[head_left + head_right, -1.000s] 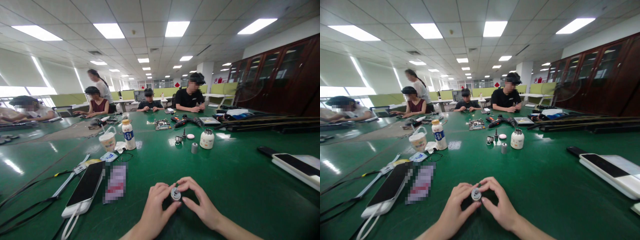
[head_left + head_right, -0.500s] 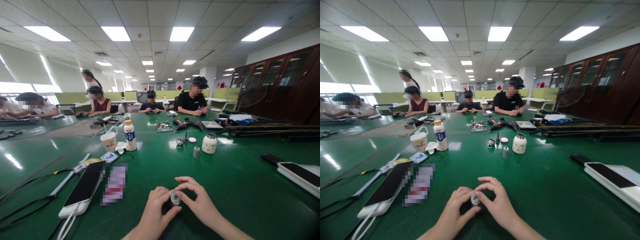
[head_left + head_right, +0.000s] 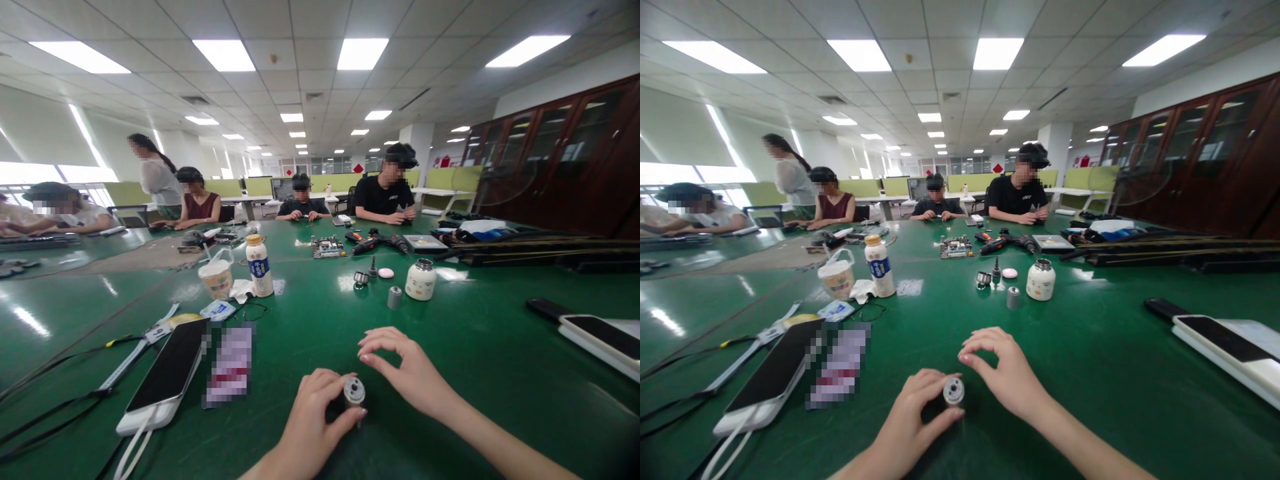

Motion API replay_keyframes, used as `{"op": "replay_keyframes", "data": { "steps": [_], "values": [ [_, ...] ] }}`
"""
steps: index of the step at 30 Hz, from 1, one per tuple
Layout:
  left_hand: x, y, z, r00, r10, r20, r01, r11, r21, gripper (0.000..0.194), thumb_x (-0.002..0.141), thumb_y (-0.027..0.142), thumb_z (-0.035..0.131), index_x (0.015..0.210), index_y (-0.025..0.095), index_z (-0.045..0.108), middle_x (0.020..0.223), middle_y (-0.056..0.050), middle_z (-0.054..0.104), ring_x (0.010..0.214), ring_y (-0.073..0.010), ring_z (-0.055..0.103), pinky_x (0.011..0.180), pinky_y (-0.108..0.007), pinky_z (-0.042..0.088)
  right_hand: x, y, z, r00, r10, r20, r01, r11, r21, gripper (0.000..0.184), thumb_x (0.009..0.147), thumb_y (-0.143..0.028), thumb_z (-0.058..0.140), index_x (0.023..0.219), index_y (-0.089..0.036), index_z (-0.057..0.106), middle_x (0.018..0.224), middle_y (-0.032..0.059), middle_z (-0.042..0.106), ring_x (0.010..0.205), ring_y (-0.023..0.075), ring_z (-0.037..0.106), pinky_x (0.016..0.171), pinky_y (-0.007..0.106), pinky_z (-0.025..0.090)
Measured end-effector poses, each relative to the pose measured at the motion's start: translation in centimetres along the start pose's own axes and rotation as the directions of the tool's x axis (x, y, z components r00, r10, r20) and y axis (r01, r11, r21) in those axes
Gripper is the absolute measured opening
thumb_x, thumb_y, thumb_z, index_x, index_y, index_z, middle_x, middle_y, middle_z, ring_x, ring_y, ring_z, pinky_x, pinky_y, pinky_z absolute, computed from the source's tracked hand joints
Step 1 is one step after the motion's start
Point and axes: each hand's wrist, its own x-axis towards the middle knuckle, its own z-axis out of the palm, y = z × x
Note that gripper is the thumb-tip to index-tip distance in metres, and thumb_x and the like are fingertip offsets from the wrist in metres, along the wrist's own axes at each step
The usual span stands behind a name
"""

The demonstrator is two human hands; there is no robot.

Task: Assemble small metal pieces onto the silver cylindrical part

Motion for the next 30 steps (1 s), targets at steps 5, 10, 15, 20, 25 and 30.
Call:
{"op": "replay_keyframes", "data": {
  "steps": [5, 10, 15, 20, 25, 30],
  "values": [
    [0.0, -0.2, 0.2, 1.000, -0.003, -0.009, 0.003, 1.000, 0.000, 0.039, 0.081, 0.042, 0.058, 0.117, 0.027, 0.058, 0.101, -0.007, 0.063, 0.098, -0.0219, 0.053, 0.086, -0.035, 0.041, -0.7, 5.4, -0.8, 0.998, 0.059, 0.027, -0.054, 0.989, -0.137, 0.017, 0.075, -0.040, 0.064, 0.076, -0.026, 0.073, 0.099, 0.0059, 0.066, 0.100, 0.0245, 0.055, 0.091, 0.048, 0.039],
    [0.0, -0.4, 0.2, 1.000, -0.015, 0.014, 0.015, 1.000, -0.008, 0.042, 0.081, 0.043, 0.057, 0.120, 0.028, 0.056, 0.103, -0.006, 0.062, 0.099, -0.0216, 0.052, 0.088, -0.036, 0.040, -1.5, 7.2, -1.1, 0.997, 0.034, 0.075, -0.023, 0.990, -0.142, 0.032, 0.073, -0.041, 0.067, 0.103, -0.029, 0.068, 0.115, 0.0060, 0.062, 0.116, 0.0255, 0.048, 0.098, 0.050, 0.034],
    [0.0, -0.4, 0.2, 0.999, -0.026, 0.028, 0.027, 0.999, -0.035, 0.044, 0.081, 0.044, 0.057, 0.122, 0.027, 0.055, 0.102, -0.006, 0.062, 0.098, -0.0213, 0.051, 0.088, -0.036, 0.040, -1.4, 5.8, -1.0, 0.990, 0.110, 0.091, -0.106, 0.993, -0.047, 0.020, 0.076, -0.037, 0.064, 0.089, -0.023, 0.071, 0.099, 0.0066, 0.068, 0.102, 0.0243, 0.059, 0.093, 0.045, 0.041],
    [0.1, -0.4, 0.2, 0.999, -0.022, 0.039, 0.024, 0.998, -0.057, 0.043, 0.081, 0.043, 0.057, 0.122, 0.028, 0.054, 0.098, -0.005, 0.062, 0.095, -0.0207, 0.051, 0.086, -0.035, 0.040, -1.7, 1.9, 0.3, 0.993, 0.116, 0.025, -0.119, 0.970, 0.214, 0.019, 0.078, -0.034, 0.063, 0.084, -0.018, 0.067, 0.090, 0.0060, 0.070, 0.087, 0.0186, 0.064, 0.085, 0.035, 0.049],
    [0.2, -0.1, 0.1, 0.999, -0.007, 0.041, 0.010, 0.998, -0.061, 0.037, 0.082, 0.041, 0.056, 0.116, 0.027, 0.058, 0.095, -0.004, 0.062, 0.092, -0.0198, 0.051, 0.084, -0.033, 0.040, -2.4, -1.3, 1.8, 0.996, 0.061, 0.071, -0.079, 0.955, 0.286, 0.013, 0.078, -0.031, 0.063, 0.081, -0.019, 0.068, 0.087, 0.0046, 0.070, 0.086, 0.0184, 0.065, 0.083, 0.034, 0.049],
    [0.2, -0.1, 0.1, 0.999, 0.002, 0.036, 0.000, 0.998, -0.056, 0.032, 0.082, 0.040, 0.057, 0.110, 0.026, 0.061, 0.094, -0.004, 0.063, 0.090, -0.0196, 0.051, 0.082, -0.032, 0.041, -2.7, -1.3, 2.4, 0.998, 0.051, 0.027, -0.055, 0.974, 0.220, 0.008, 0.078, -0.028, 0.063, 0.077, -0.021, 0.068, 0.085, 0.0032, 0.071, 0.086, 0.0193, 0.065, 0.091, 0.039, 0.044]
  ]
}}
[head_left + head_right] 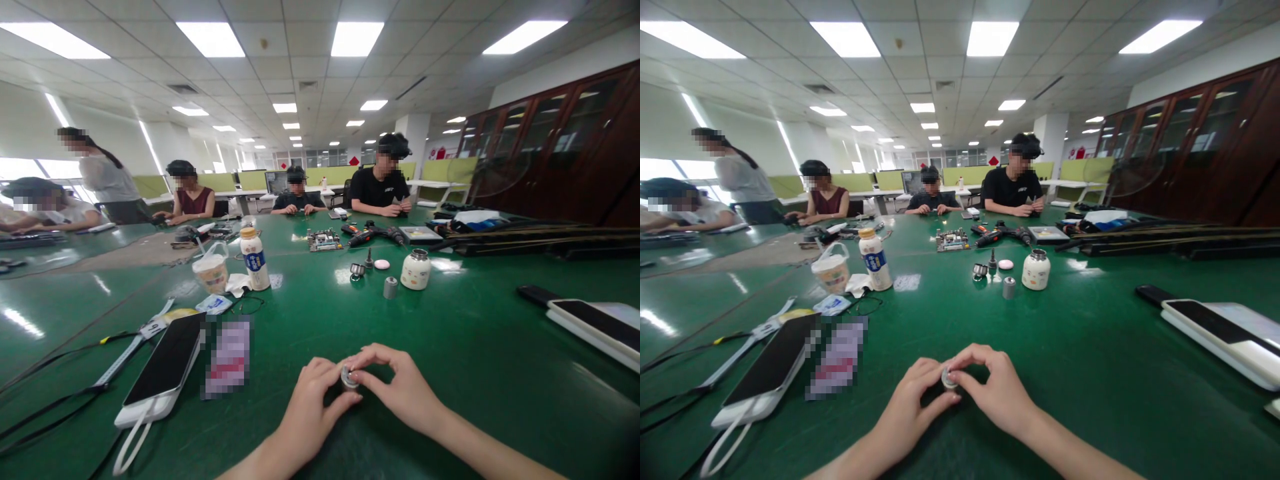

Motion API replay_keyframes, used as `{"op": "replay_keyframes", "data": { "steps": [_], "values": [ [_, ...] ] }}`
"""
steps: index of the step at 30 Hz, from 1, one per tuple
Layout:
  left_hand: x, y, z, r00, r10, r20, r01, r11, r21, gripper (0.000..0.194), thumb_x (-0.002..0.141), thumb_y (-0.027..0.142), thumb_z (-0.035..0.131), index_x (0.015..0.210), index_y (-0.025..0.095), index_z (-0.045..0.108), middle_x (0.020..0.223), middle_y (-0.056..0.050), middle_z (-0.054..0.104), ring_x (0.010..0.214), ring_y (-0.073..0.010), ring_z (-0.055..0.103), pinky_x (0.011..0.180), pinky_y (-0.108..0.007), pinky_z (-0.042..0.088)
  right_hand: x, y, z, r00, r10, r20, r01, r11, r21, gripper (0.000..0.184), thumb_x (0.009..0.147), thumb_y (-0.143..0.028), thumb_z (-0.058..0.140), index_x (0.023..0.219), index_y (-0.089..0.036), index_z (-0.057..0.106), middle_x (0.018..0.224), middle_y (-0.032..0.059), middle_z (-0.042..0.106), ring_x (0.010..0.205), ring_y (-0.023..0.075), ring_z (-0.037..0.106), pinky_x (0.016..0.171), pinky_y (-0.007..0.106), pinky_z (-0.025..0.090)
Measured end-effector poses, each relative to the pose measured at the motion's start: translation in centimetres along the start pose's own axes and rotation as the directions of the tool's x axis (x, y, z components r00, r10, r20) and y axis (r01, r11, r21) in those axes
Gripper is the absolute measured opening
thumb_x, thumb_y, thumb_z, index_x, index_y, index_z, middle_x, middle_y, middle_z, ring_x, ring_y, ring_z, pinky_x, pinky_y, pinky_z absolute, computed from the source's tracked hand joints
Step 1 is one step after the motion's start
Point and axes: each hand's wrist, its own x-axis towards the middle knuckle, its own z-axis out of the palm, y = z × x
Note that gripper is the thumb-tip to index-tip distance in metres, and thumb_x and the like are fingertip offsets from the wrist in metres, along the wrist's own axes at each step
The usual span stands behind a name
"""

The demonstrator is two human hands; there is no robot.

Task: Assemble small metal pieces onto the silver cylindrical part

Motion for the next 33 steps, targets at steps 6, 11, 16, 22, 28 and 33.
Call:
{"op": "replay_keyframes", "data": {
  "steps": [6, 11, 16, 22, 28, 33],
  "values": [
    [0.0, 0.0, 0.2, 1.000, 0.009, -0.027, -0.008, 1.000, 0.017, 0.023, 0.082, 0.037, 0.058, 0.099, 0.024, 0.064, 0.091, -0.003, 0.063, 0.089, -0.0185, 0.052, 0.081, -0.031, 0.041, 0.1, 0.0, 0.3, 1.000, -0.013, -0.015, 0.013, 1.000, -0.019, 0.009, 0.078, -0.025, 0.062, 0.072, -0.020, 0.065, 0.082, 0.0026, 0.071, 0.084, 0.0186, 0.065, 0.085, 0.035, 0.046],
    [-0.1, 0.0, 0.1, 1.000, 0.010, -0.020, -0.010, 1.000, 0.014, 0.027, 0.082, 0.038, 0.057, 0.105, 0.024, 0.063, 0.092, -0.005, 0.063, 0.090, -0.0197, 0.052, 0.082, -0.033, 0.041, 0.0, -0.2, 0.4, 1.000, 0.010, 0.011, -0.009, 1.000, -0.014, 0.012, 0.079, -0.029, 0.061, 0.074, -0.019, 0.065, 0.081, 0.0023, 0.069, 0.081, 0.0167, 0.064, 0.079, 0.030, 0.048],
    [-0.2, -0.1, 0.1, 1.000, 0.013, -0.019, -0.012, 0.999, 0.034, 0.037, 0.082, 0.038, 0.058, 0.117, 0.027, 0.058, 0.096, -0.005, 0.063, 0.092, -0.0204, 0.052, 0.083, -0.033, 0.041, -0.1, -0.2, -0.2, 0.995, -0.037, -0.097, 0.030, 0.997, -0.066, 0.014, 0.078, -0.031, 0.062, 0.080, -0.018, 0.058, 0.071, 0.0008, 0.064, 0.069, 0.0147, 0.061, 0.069, 0.027, 0.048],
    [-0.2, 0.0, 0.1, 1.000, 0.002, -0.018, -0.002, 0.999, 0.035, 0.030, 0.082, 0.036, 0.058, 0.110, 0.027, 0.061, 0.093, -0.003, 0.063, 0.090, -0.0194, 0.052, 0.081, -0.031, 0.041, -0.1, -0.2, -0.2, 0.997, -0.076, -0.032, 0.074, 0.994, -0.078, 0.013, 0.077, -0.028, 0.063, 0.086, -0.019, 0.059, 0.088, 0.0035, 0.066, 0.086, 0.0173, 0.061, 0.080, 0.030, 0.047],
    [-0.2, 0.1, 0.0, 1.000, 0.007, -0.008, -0.007, 0.999, 0.038, 0.035, 0.083, 0.038, 0.057, 0.116, 0.027, 0.059, 0.094, -0.004, 0.063, 0.090, -0.0196, 0.052, 0.081, -0.031, 0.040, 0.1, -0.3, 0.1, 0.999, -0.035, -0.033, 0.034, 0.999, -0.041, 0.009, 0.080, -0.027, 0.060, 0.078, -0.019, 0.061, 0.082, 0.0028, 0.067, 0.082, 0.0170, 0.063, 0.079, 0.031, 0.048],
    [-0.2, -0.3, 0.1, 1.000, -0.015, -0.007, 0.015, 0.999, 0.049, 0.044, 0.082, 0.042, 0.056, 0.124, 0.029, 0.053, 0.097, -0.004, 0.063, 0.092, -0.0198, 0.052, 0.083, -0.032, 0.040, 1.5, 1.9, -2.0, 0.984, -0.039, -0.174, 0.038, 0.999, -0.009, 0.015, 0.078, -0.032, 0.062, 0.077, -0.018, 0.056, 0.085, 0.0050, 0.068, 0.086, 0.0187, 0.065, 0.083, 0.034, 0.048]
  ]
}}
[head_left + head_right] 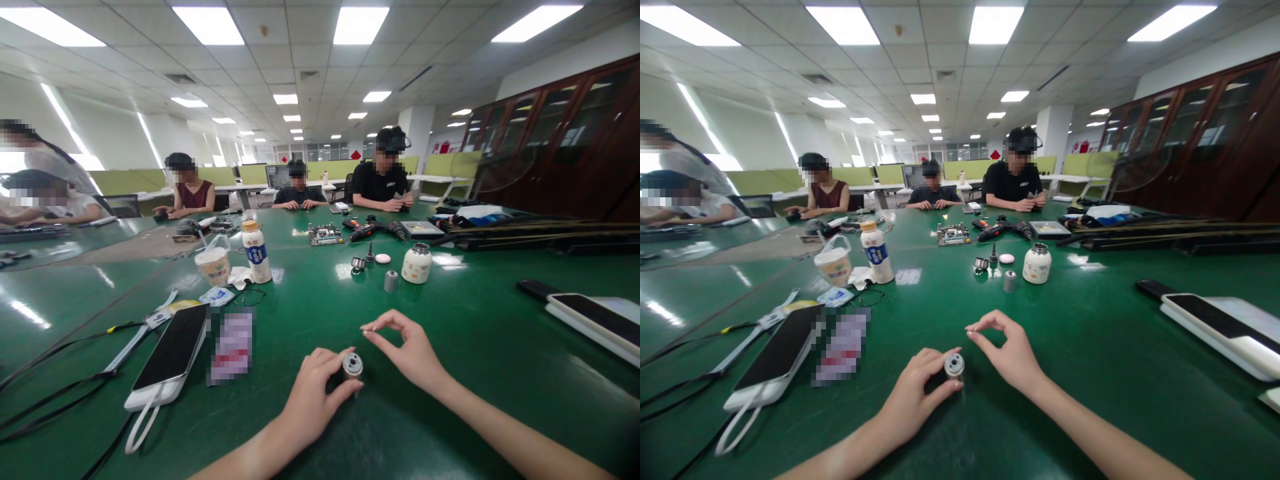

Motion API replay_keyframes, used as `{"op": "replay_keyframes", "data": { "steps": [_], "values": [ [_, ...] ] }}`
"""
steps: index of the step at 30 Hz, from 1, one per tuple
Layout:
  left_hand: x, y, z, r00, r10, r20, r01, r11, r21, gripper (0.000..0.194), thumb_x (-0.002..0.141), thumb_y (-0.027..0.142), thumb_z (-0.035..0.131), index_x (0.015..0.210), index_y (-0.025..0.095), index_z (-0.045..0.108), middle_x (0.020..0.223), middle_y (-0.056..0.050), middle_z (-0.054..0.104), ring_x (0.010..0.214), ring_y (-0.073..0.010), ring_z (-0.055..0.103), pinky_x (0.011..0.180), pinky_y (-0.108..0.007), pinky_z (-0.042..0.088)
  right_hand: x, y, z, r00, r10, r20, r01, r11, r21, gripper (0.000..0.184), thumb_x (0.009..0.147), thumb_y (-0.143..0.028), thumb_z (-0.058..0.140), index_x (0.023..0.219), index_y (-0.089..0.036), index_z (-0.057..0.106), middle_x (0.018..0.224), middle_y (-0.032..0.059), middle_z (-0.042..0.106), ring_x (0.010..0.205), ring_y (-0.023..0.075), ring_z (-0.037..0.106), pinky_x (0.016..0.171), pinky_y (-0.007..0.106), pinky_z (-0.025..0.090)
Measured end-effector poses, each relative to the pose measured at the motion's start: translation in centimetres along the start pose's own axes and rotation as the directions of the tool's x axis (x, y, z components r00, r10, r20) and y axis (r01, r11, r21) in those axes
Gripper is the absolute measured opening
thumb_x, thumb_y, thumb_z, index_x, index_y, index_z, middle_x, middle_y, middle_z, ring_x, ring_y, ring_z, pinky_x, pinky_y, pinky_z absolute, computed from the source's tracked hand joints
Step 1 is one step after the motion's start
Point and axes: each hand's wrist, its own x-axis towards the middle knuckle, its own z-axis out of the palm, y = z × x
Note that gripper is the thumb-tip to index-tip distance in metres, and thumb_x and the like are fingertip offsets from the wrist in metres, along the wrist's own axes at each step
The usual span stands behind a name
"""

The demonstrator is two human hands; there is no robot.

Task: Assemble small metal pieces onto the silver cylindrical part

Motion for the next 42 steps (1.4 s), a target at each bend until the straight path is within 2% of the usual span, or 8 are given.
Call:
{"op": "replay_keyframes", "data": {
  "steps": [5, 9, 17, 24, 32, 37, 40, 42],
  "values": [
    [0.0, -0.3, 0.2, 1.000, -0.015, 0.020, 0.015, 1.000, -0.002, 0.047, 0.082, 0.045, 0.054, 0.126, 0.029, 0.050, 0.100, -0.005, 0.062, 0.095, -0.0204, 0.051, 0.085, -0.033, 0.040, 0.7, 4.9, -1.8, 0.988, 0.067, 0.138, -0.045, 0.986, -0.158, 0.015, 0.074, -0.031, 0.064, 0.079, -0.018, 0.063, 0.084, 0.0049, 0.068, 0.082, 0.0183, 0.064, 0.081, 0.034, 0.049],
    [0.0, -0.4, 0.2, 1.000, -0.015, 0.026, 0.015, 1.000, -0.005, 0.047, 0.082, 0.047, 0.054, 0.126, 0.030, 0.050, 0.100, -0.004, 0.062, 0.095, -0.0203, 0.051, 0.086, -0.034, 0.039, 0.4, 6.3, -2.2, 0.985, 0.065, 0.161, -0.029, 0.976, -0.218, 0.013, 0.075, -0.029, 0.063, 0.083, -0.020, 0.066, 0.090, 0.0047, 0.068, 0.089, 0.0196, 0.062, 0.086, 0.037, 0.047],
    [0.1, -0.6, 0.2, 1.000, 0.004, 0.011, -0.004, 1.000, 0.001, 0.047, 0.082, 0.045, 0.055, 0.126, 0.030, 0.051, 0.097, -0.005, 0.063, 0.093, -0.0210, 0.052, 0.084, -0.034, 0.041, 0.2, 2.6, -1.0, 0.995, 0.063, 0.076, -0.065, 0.998, 0.024, 0.015, 0.078, -0.031, 0.062, 0.072, -0.017, 0.061, 0.085, 0.0069, 0.070, 0.088, 0.0204, 0.065, 0.086, 0.037, 0.048],
    [0.0, -0.3, 0.2, 1.000, 0.015, 0.004, -0.015, 1.000, -0.026, 0.038, 0.082, 0.042, 0.056, 0.118, 0.031, 0.056, 0.099, -0.003, 0.063, 0.093, -0.0201, 0.052, 0.083, -0.033, 0.040, -1.4, -1.9, 1.3, 0.974, 0.028, 0.223, -0.044, 0.997, 0.069, 0.011, 0.079, -0.026, 0.062, 0.072, -0.018, 0.061, 0.083, 0.0031, 0.070, 0.085, 0.0168, 0.066, 0.081, 0.031, 0.048],
    [0.0, -0.4, 0.3, 1.000, 0.018, 0.001, -0.018, 1.000, -0.022, 0.037, 0.082, 0.041, 0.057, 0.118, 0.031, 0.056, 0.101, -0.003, 0.063, 0.094, -0.0201, 0.052, 0.084, -0.033, 0.040, -1.6, -1.9, 1.6, 0.975, -0.042, 0.218, 0.066, 0.993, -0.102, 0.009, 0.080, -0.022, 0.060, 0.072, -0.020, 0.063, 0.078, -0.0001, 0.067, 0.080, 0.0144, 0.063, 0.078, 0.028, 0.045],
    [0.0, -0.4, 0.3, 1.000, 0.006, 0.013, -0.006, 1.000, 0.000, 0.042, 0.083, 0.043, 0.055, 0.123, 0.031, 0.052, 0.101, -0.003, 0.063, 0.094, -0.0206, 0.052, 0.083, -0.034, 0.040, -2.0, -1.0, 1.5, 0.995, -0.099, 0.003, 0.099, 0.991, -0.085, 0.010, 0.078, -0.024, 0.062, 0.082, -0.020, 0.054, 0.064, -0.0024, 0.059, 0.061, 0.0124, 0.057, 0.067, 0.027, 0.045],
    [-0.1, -0.4, 0.4, 1.000, 0.006, 0.005, -0.006, 1.000, 0.004, 0.045, 0.083, 0.043, 0.055, 0.126, 0.031, 0.050, 0.100, -0.004, 0.063, 0.094, -0.0210, 0.053, 0.083, -0.035, 0.041, -2.4, -0.1, 1.4, 0.996, -0.088, -0.021, 0.087, 0.996, -0.014, 0.023, 0.080, -0.021, 0.058, 0.099, -0.021, 0.045, 0.071, -0.0015, 0.058, 0.070, 0.0142, 0.058, 0.076, 0.030, 0.046],
    [-0.2, -0.4, 0.3, 0.999, 0.026, -0.026, -0.026, 1.000, -0.001, 0.051, 0.081, 0.042, 0.057, 0.129, 0.031, 0.046, 0.103, -0.005, 0.062, 0.096, -0.0216, 0.052, 0.084, -0.036, 0.041, -2.7, 0.2, 1.4, 0.995, -0.065, 0.079, 0.062, 0.997, 0.041, 0.028, 0.081, -0.021, 0.056, 0.106, -0.021, 0.043, 0.088, 0.0033, 0.060, 0.085, 0.0163, 0.058, 0.082, 0.032, 0.046]
  ]
}}
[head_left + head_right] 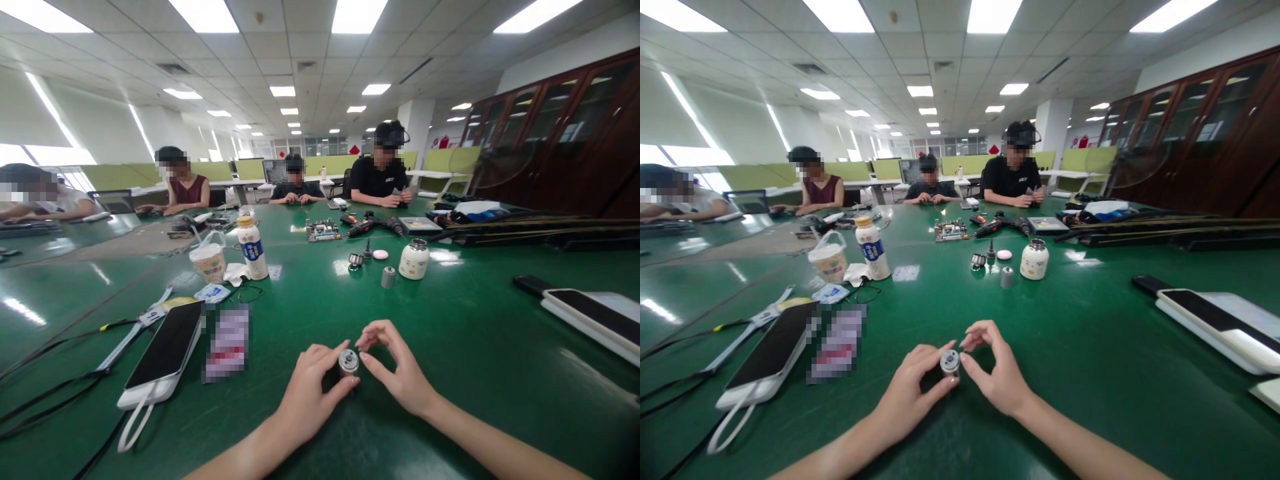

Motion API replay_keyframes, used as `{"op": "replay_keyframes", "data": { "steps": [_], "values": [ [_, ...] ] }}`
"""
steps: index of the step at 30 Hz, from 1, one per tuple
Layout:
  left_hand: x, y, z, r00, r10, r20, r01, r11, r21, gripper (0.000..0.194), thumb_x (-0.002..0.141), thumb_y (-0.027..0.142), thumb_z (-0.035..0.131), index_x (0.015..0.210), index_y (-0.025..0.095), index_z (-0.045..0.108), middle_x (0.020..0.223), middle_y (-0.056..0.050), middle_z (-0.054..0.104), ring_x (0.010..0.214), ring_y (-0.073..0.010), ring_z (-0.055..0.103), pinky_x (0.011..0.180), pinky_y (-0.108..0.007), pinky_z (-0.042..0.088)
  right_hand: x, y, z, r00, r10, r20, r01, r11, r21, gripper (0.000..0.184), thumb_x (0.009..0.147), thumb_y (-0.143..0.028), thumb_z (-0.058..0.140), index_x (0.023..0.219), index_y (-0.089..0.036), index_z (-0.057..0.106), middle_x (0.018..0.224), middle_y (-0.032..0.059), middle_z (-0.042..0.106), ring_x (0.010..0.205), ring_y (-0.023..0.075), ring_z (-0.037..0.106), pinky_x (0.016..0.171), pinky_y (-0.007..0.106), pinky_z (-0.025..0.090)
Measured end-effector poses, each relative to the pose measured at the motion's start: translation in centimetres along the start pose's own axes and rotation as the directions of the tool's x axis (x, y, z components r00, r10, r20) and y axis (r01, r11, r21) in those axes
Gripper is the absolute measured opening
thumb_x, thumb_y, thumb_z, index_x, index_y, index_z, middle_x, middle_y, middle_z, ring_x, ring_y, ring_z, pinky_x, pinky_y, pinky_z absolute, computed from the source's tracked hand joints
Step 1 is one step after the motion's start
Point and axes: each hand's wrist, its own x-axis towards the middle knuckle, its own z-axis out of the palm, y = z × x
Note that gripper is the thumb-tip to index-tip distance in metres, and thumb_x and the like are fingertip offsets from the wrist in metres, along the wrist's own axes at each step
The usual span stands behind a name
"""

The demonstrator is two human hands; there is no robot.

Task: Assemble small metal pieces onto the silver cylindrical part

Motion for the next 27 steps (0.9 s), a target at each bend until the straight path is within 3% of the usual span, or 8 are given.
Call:
{"op": "replay_keyframes", "data": {
  "steps": [3, 6, 9, 12, 17, 23, 27],
  "values": [
    [-0.1, 0.3, -0.5, 0.995, 0.035, -0.091, -0.037, 0.999, -0.015, 0.058, 0.077, 0.041, 0.062, 0.131, 0.029, 0.043, 0.109, -0.007, 0.060, 0.101, -0.0227, 0.050, 0.088, -0.039, 0.039, -0.2, -0.1, -0.1, 0.973, 0.029, 0.230, -0.041, 0.998, 0.048, 0.034, 0.080, -0.020, 0.056, 0.112, -0.020, 0.044, 0.109, 0.0079, 0.056, 0.101, 0.0187, 0.054, 0.091, 0.035, 0.043],
    [0.1, 0.9, -1.2, 0.986, 0.039, -0.163, -0.048, 0.997, -0.053, 0.041, 0.080, 0.037, 0.060, 0.120, 0.028, 0.055, 0.107, -0.006, 0.061, 0.101, -0.0218, 0.050, 0.089, -0.039, 0.038, -0.2, -0.4, -0.3, 0.937, 0.039, 0.347, -0.057, 0.997, 0.042, 0.039, 0.079, -0.018, 0.057, 0.116, -0.019, 0.045, 0.114, 0.0082, 0.055, 0.106, 0.0198, 0.052, 0.095, 0.036, 0.041],
    [0.7, 1.3, -1.3, 0.983, 0.014, -0.183, -0.025, 0.998, -0.056, 0.021, 0.081, 0.036, 0.058, 0.099, 0.029, 0.067, 0.098, -0.004, 0.063, 0.097, -0.0209, 0.052, 0.087, -0.037, 0.039, -0.2, -0.3, -0.2, 0.938, 0.061, 0.341, -0.066, 0.998, 0.001, 0.042, 0.077, -0.018, 0.058, 0.117, -0.021, 0.047, 0.113, 0.0071, 0.056, 0.105, 0.0199, 0.054, 0.094, 0.035, 0.042],
    [1.2, 1.7, -1.1, 0.978, -0.047, -0.202, 0.040, 0.998, -0.041, 0.017, 0.081, 0.037, 0.058, 0.086, 0.027, 0.071, 0.090, -0.005, 0.064, 0.094, -0.0216, 0.052, 0.084, -0.038, 0.040, -0.2, -0.1, 0.2, 0.945, 0.082, 0.316, -0.061, 0.995, -0.078, 0.040, 0.074, -0.020, 0.062, 0.112, -0.022, 0.051, 0.108, 0.0052, 0.059, 0.099, 0.0200, 0.056, 0.090, 0.034, 0.043],
    [1.5, 1.8, -1.1, 0.979, -0.093, -0.181, 0.094, 0.996, -0.004, 0.016, 0.079, 0.037, 0.060, 0.088, 0.029, 0.071, 0.094, -0.004, 0.064, 0.096, -0.0224, 0.050, 0.086, -0.040, 0.039, -0.2, 0.3, 0.7, 0.950, 0.091, 0.298, -0.048, 0.988, -0.148, 0.031, 0.075, -0.023, 0.062, 0.106, -0.024, 0.055, 0.099, 0.0027, 0.062, 0.091, 0.0189, 0.058, 0.083, 0.032, 0.044],
    [1.6, 1.6, -1.4, 0.984, -0.022, -0.174, 0.021, 1.000, -0.010, 0.016, 0.082, 0.037, 0.058, 0.083, 0.028, 0.071, 0.092, -0.004, 0.064, 0.098, -0.0215, 0.048, 0.086, -0.038, 0.038, -0.3, 0.3, 0.7, 0.952, 0.103, 0.289, -0.054, 0.983, -0.174, 0.030, 0.076, -0.025, 0.063, 0.104, -0.024, 0.056, 0.100, 0.0010, 0.063, 0.091, 0.0179, 0.057, 0.083, 0.030, 0.043],
    [2.1, 1.8, -2.0, 0.971, 0.007, -0.241, -0.014, 1.000, -0.026, 0.016, 0.084, 0.033, 0.056, 0.084, 0.023, 0.069, 0.088, -0.004, 0.065, 0.096, -0.0200, 0.049, 0.085, -0.036, 0.039, -0.4, 0.2, 0.9, 0.957, 0.109, 0.267, -0.056, 0.978, -0.199, 0.032, 0.074, -0.025, 0.064, 0.105, -0.023, 0.056, 0.098, 0.0015, 0.063, 0.089, 0.0184, 0.057, 0.081, 0.030, 0.043]
  ]
}}
